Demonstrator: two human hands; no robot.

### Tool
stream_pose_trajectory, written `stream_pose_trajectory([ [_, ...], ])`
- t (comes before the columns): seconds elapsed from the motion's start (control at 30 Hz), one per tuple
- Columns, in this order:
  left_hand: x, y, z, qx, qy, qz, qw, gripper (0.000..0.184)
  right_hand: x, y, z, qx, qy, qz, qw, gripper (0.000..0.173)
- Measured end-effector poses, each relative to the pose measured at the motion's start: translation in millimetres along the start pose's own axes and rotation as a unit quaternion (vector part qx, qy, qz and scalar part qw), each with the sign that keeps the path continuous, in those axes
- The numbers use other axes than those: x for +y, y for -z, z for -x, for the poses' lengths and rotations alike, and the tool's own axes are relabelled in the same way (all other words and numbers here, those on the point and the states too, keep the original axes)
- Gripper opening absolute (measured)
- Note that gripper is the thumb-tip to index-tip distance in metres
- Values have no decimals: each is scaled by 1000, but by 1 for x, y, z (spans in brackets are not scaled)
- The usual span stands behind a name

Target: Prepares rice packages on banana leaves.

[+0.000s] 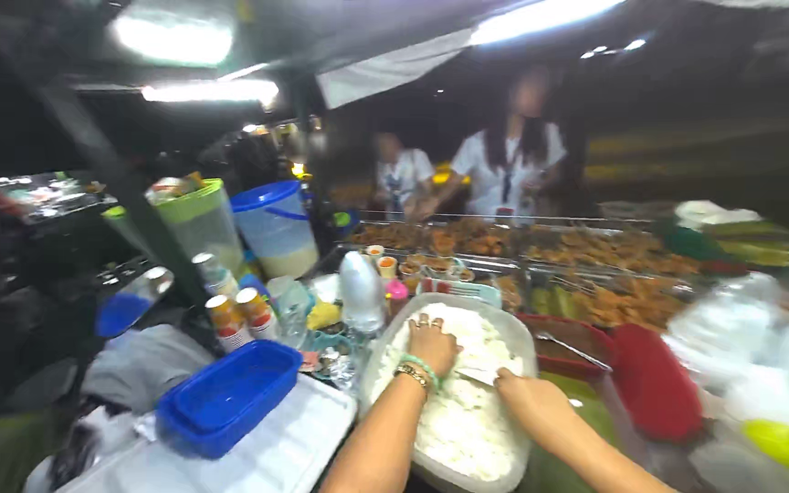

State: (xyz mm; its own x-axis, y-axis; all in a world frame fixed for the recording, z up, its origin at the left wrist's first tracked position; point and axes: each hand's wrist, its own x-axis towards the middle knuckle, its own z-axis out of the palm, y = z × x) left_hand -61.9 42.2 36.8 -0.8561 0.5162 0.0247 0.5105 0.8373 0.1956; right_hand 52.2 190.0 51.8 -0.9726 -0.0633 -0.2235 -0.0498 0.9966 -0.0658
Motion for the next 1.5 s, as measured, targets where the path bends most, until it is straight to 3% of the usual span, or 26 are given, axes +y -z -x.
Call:
stream_pose_trajectory([
  [0.23,-4,1,0,-11,63,27,998,54,6,-17,-6,26,-1,29,999,28],
  [0.4,-2,-3,-4,-18,59,39,997,51,15,-23,3,46,9,22,999,27],
  [0.5,4,1,6,3,57,58,997,50,24,-22,8,41,16,22,999,28],
  [0.63,7,0,34,64,113,107,986,58,29,-22,7,39,18,9,999,26],
  [0.83,8,-17,52,71,191,201,958,91,21,-27,8,52,13,25,998,26],
  [0.93,8,-16,52,102,199,280,934,90,20,-24,16,51,5,51,997,26],
  [1.03,3,-8,54,158,193,410,878,86,28,-11,24,71,-3,36,997,27],
  [1.13,-1,-1,65,102,189,482,850,83,27,6,25,86,-9,-20,996,30],
  [1.23,8,-9,85,32,191,407,892,83,11,-6,21,37,4,-39,999,28],
  [1.33,20,-23,98,71,180,241,951,58,3,6,20,-13,14,-33,999,29],
  [1.4,22,-26,101,80,166,180,966,46,9,23,17,-2,-5,-38,999,32],
  [1.5,22,-25,104,27,146,149,978,52,16,38,16,22,-85,-41,995,30],
])
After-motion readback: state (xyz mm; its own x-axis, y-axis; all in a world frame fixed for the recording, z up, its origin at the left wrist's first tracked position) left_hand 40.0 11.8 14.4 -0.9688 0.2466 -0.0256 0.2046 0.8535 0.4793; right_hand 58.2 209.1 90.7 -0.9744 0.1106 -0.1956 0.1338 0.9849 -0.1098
